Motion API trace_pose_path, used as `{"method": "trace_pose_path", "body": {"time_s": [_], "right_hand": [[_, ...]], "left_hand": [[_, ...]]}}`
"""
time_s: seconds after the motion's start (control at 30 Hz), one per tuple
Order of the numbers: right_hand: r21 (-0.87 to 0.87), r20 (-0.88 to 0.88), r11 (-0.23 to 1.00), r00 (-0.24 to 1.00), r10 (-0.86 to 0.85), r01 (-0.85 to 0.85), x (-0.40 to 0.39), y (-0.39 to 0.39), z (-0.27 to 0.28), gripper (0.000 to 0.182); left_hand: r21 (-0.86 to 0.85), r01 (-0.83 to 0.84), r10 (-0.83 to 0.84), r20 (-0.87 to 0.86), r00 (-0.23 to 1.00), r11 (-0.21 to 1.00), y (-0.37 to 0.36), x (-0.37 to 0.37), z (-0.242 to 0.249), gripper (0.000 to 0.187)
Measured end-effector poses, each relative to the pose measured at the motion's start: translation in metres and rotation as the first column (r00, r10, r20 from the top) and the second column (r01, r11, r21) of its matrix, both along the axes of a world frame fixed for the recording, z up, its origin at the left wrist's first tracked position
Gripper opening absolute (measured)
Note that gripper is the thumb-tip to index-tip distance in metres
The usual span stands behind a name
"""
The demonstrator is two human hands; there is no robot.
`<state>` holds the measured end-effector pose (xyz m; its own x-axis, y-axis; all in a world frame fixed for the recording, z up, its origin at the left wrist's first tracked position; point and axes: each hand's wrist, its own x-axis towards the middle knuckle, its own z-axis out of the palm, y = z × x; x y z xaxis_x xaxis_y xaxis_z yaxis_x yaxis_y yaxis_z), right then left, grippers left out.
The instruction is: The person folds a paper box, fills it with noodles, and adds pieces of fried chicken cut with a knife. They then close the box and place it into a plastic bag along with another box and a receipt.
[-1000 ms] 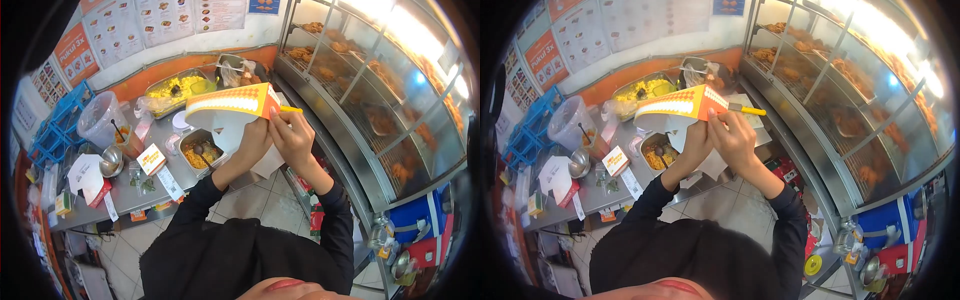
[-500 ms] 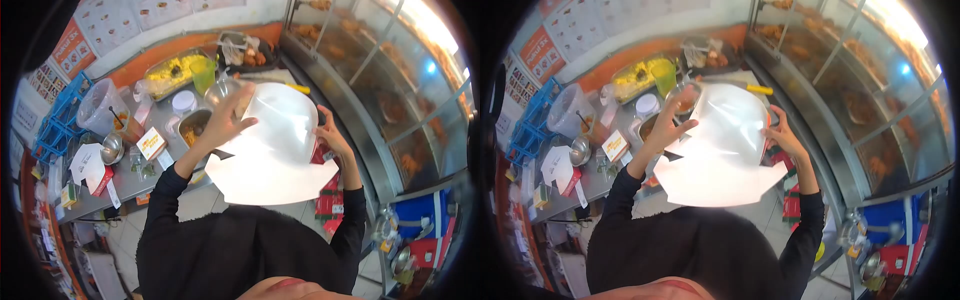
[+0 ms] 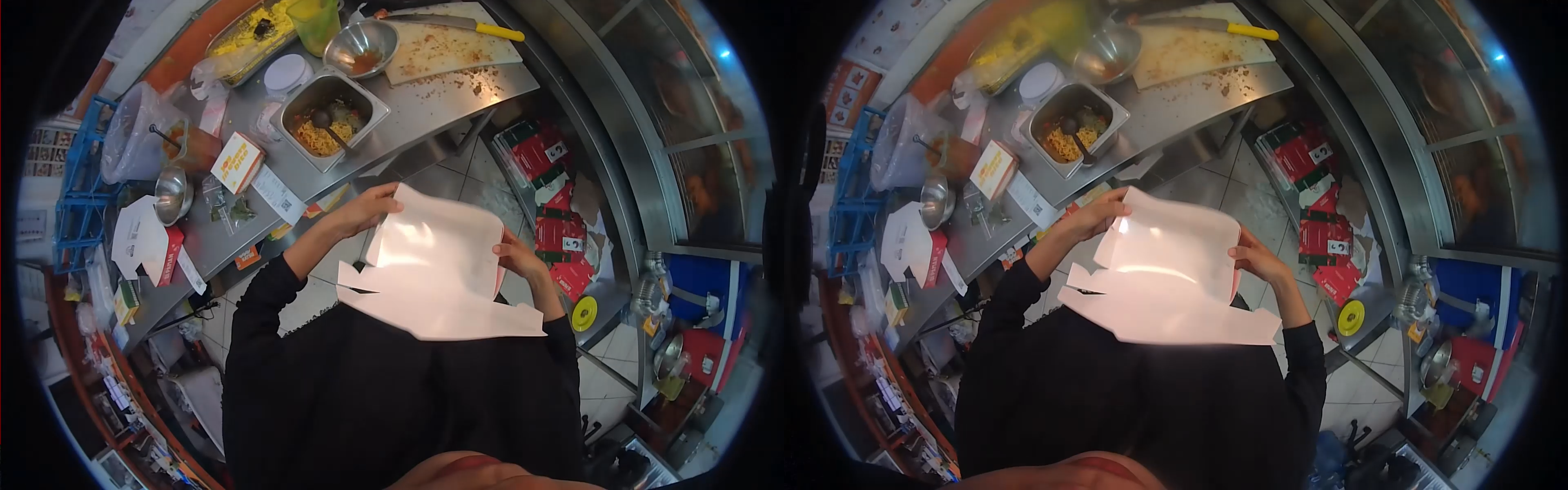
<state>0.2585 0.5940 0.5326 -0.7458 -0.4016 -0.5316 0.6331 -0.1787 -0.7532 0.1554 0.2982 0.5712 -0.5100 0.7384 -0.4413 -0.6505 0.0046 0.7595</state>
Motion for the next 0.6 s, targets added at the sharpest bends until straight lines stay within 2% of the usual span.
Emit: {"method": "trace_pose_path", "body": {"time_s": [0.07,0.23,0.27,0.3,0.37,0.4,0.43,0.47,0.53,0.57,0.6], "right_hand": [[-0.029,0.047,0.999,0.999,-0.011,0.012,0.011,0.000,-0.010,0.065],[-0.084,0.012,0.994,0.998,0.066,-0.064,0.022,-0.015,-0.002,0.062],[-0.084,0.006,0.995,0.998,0.060,-0.059,0.024,-0.015,-0.004,0.062],[-0.091,0.054,0.996,0.998,0.012,-0.007,0.026,-0.015,-0.006,0.061],[-0.092,0.088,0.995,0.995,-0.041,0.049,0.024,-0.012,-0.005,0.060],[-0.076,0.081,0.981,0.982,-0.173,0.179,0.019,-0.010,0.003,0.057],[-0.063,0.072,0.950,0.951,-0.301,0.306,0.013,-0.008,0.009,0.055],[-0.062,0.058,0.950,0.951,-0.302,0.306,0.004,-0.003,0.011,0.055],[0.095,-0.305,0.833,0.813,-0.497,0.545,-0.018,0.010,0.020,0.052],[0.091,-0.326,0.831,0.805,-0.496,0.549,-0.022,0.007,0.025,0.052],[0.102,-0.517,0.753,0.681,-0.518,0.650,-0.024,-0.005,0.033,0.052]], "left_hand": [[-0.008,0.082,-0.082,-0.108,0.991,0.997,-0.007,0.009,-0.013,0.047],[0.013,0.126,-0.124,-0.099,0.987,0.992,-0.022,0.024,-0.021,0.040],[0.089,0.111,-0.109,-0.035,0.993,0.990,-0.023,0.026,-0.023,0.045],[0.163,0.092,-0.098,0.028,0.995,0.982,-0.024,0.025,-0.021,0.049],[0.176,0.049,-0.051,0.006,0.999,0.983,-0.022,0.014,-0.012,0.054],[0.190,-0.003,0.004,-0.008,1.000,0.982,-0.020,0.004,-0.005,0.058],[0.103,-0.075,0.081,-0.053,0.995,0.992,-0.024,-0.013,-0.002,0.061],[0.020,-0.153,0.154,-0.104,0.983,0.988,-0.029,-0.030,0.002,0.063],[-0.037,-0.272,0.215,-0.509,0.833,0.962,-0.028,-0.045,0.037,0.055],[0.023,-0.231,0.194,-0.629,0.753,0.973,-0.030,-0.050,0.047,0.047],[-0.033,-0.187,0.107,-0.717,0.688,0.982,-0.026,-0.050,0.051,0.043]]}}
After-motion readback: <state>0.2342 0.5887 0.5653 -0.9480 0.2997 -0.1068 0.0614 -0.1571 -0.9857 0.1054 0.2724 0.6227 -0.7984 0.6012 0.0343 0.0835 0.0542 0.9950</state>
